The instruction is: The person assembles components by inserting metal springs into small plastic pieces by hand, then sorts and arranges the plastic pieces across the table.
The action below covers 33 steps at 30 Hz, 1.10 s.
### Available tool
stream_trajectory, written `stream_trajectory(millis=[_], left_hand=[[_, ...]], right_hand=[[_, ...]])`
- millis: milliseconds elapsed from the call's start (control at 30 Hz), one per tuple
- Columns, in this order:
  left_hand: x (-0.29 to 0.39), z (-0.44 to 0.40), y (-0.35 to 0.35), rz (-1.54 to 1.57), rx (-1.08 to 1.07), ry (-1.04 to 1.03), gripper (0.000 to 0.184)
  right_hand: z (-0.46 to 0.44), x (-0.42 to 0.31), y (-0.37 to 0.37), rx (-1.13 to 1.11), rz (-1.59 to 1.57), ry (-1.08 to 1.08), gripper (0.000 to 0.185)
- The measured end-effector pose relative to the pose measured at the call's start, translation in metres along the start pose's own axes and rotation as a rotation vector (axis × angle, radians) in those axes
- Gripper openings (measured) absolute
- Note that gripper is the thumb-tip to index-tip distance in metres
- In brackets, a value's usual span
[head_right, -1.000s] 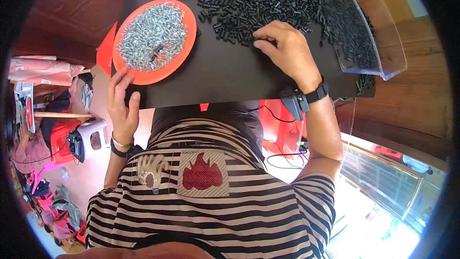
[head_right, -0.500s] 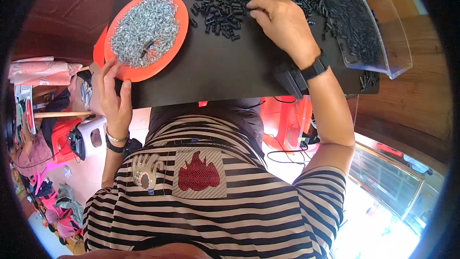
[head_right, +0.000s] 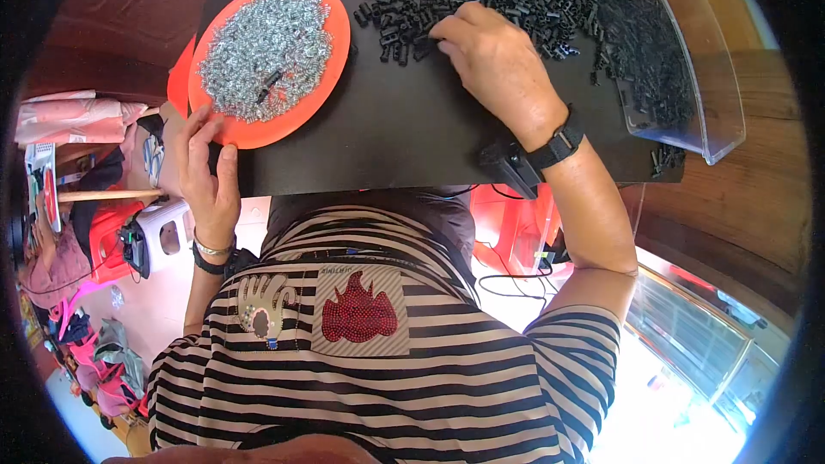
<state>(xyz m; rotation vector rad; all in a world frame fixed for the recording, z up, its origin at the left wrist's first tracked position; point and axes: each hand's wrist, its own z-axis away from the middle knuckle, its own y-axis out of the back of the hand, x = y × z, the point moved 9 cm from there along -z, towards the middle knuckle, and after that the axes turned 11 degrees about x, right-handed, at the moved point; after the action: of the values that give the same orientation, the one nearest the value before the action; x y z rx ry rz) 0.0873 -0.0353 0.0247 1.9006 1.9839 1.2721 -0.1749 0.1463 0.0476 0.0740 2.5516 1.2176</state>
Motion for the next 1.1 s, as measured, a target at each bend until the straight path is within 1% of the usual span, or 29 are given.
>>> stream_trajectory(millis=[100,300,400,500,600,700,800,900,1000,1100], left_hand=[[-0.001,0.000,0.000,0.003,0.005,-0.006,0.032],[-0.002,0.001,0.000,0.021,0.012,-0.001,0.031],[0.000,0.000,0.000,0.012,0.010,0.000,0.031],[0.000,0.000,0.001,0.006,0.008,-0.002,0.030],[0.000,0.000,0.001,0.012,0.008,-0.002,0.029],[0.001,-0.001,0.000,0.021,0.010,-0.002,0.028],[0.001,-0.001,0.001,0.028,0.014,-0.007,0.027],[0.001,0.000,0.001,0.034,0.016,-0.004,0.027],[0.001,0.000,0.000,0.038,0.015,0.007,0.027],[0.001,0.000,0.000,0.032,0.015,-0.006,0.026]], right_hand=[[-0.001,0.008,0.003,0.014,0.102,0.040,0.010],[-0.005,0.022,0.001,0.001,0.154,0.024,0.014],[-0.007,0.020,0.003,-0.011,0.185,0.012,0.014],[-0.006,0.014,0.003,-0.014,0.190,0.072,0.015],[-0.006,0.011,-0.002,-0.038,0.214,0.086,0.014],[-0.007,0.016,-0.004,-0.084,0.199,0.052,0.016],[-0.009,0.014,-0.002,-0.084,0.208,0.072,0.014],[-0.017,0.009,0.005,-0.002,0.145,0.084,0.011],[-0.025,-0.005,0.000,0.040,-0.058,0.071,0.014],[-0.025,-0.031,-0.018,-0.040,-0.029,0.189,0.014]])
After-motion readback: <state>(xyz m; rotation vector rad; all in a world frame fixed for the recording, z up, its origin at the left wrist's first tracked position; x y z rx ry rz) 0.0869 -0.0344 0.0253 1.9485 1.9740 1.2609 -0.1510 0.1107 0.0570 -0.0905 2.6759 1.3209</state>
